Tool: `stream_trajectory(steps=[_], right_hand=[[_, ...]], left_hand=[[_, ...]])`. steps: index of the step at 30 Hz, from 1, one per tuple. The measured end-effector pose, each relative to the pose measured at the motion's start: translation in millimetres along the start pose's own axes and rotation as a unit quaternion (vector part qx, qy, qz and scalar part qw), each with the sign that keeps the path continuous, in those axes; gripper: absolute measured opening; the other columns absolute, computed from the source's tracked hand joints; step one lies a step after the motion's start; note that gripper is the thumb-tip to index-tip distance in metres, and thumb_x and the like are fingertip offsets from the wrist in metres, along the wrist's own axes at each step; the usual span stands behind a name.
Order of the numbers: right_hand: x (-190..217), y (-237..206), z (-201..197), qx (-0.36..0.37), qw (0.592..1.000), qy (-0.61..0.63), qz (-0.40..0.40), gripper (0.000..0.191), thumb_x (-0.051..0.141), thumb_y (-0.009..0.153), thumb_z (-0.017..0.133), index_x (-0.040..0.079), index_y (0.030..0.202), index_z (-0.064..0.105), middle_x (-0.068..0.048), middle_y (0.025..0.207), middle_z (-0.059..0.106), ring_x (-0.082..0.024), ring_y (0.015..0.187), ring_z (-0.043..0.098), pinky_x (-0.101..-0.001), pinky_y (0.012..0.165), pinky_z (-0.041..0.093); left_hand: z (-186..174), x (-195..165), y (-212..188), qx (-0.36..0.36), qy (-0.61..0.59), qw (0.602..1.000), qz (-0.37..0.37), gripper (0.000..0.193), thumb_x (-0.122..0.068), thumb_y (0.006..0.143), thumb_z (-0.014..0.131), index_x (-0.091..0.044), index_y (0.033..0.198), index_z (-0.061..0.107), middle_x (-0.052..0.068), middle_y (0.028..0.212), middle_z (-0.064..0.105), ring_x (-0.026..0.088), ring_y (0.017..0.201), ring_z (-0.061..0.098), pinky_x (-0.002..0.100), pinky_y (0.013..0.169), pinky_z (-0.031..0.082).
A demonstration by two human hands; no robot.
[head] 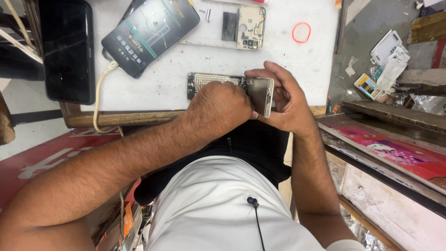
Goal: The person disassembles a white smartphone, removes the back cover, and uses a screwdriver to unscrew components on the motherboard. The person handles the phone, back cover, and internal parts on a cluttered workbench.
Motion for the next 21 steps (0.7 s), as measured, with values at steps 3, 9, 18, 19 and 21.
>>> stream_trajectory(steps=[3,9,18,19,21], right_hand=[[2.2,-0.4,0.7,-0.006,1.0,0.007,0.007,0.098,-0.003,0.085,0.085,0.013,0.165,0.03,-0.024,0.158,0.053,-0.022,0.132,0.063,-0.0353,0.109,0.059],[4.9,-0.4,1.0,-0.021,1.0,-0.002,0.02,0.098,-0.003,0.084,0.085,0.014,0.165,0.031,-0.024,0.157,0.054,-0.021,0.13,0.062,-0.0348,0.111,0.058],[4.0,-2.1,0.6,-0.032,0.999,-0.001,0.028,0.099,-0.002,0.083,0.087,0.015,0.164,0.032,-0.023,0.155,0.055,-0.019,0.129,0.064,-0.0311,0.104,0.059],[4.4,-1.4,1.0,-0.029,0.999,-0.002,0.026,0.099,-0.003,0.083,0.087,0.015,0.164,0.033,-0.023,0.153,0.055,-0.019,0.129,0.064,-0.0315,0.105,0.059],[5.5,0.1,1.5,-0.025,1.0,-0.002,0.018,0.097,-0.004,0.084,0.086,0.015,0.164,0.034,-0.022,0.151,0.055,-0.019,0.129,0.064,-0.0316,0.105,0.059]], left_hand=[[-0.6,-3.5,-1.6,-0.01,0.021,1.0,0.007,0.033,-0.038,0.089,0.069,-0.01,0.073,0.071,0.004,0.069,0.067,0.019,0.07,0.071,0.033,0.056,0.06],[-1.2,-5.1,-3.7,-0.026,0.009,0.999,0.017,0.045,-0.044,0.097,0.063,-0.009,0.071,0.071,0.005,0.067,0.067,0.02,0.069,0.07,0.034,0.054,0.06],[-1.9,0.2,-2.7,-0.038,-0.008,0.999,0.011,0.046,-0.046,0.094,0.064,-0.008,0.07,0.07,0.005,0.066,0.066,0.02,0.068,0.071,0.034,0.054,0.06],[0.1,-2.4,-3.7,-0.033,0.006,0.999,0.018,0.045,-0.043,0.096,0.064,-0.008,0.07,0.07,0.005,0.065,0.066,0.02,0.068,0.07,0.033,0.054,0.059],[0.6,-4.0,-6.1,-0.047,0.028,0.998,0.027,0.033,-0.034,0.091,0.066,-0.008,0.071,0.069,0.005,0.067,0.066,0.019,0.068,0.07,0.033,0.054,0.059]])
Point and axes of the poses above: each hand's wrist, its own y-axis towards the middle knuckle, its own z-axis out of the palm, x = y × z, the point moved 8 cm from there along y, towards the middle knuckle
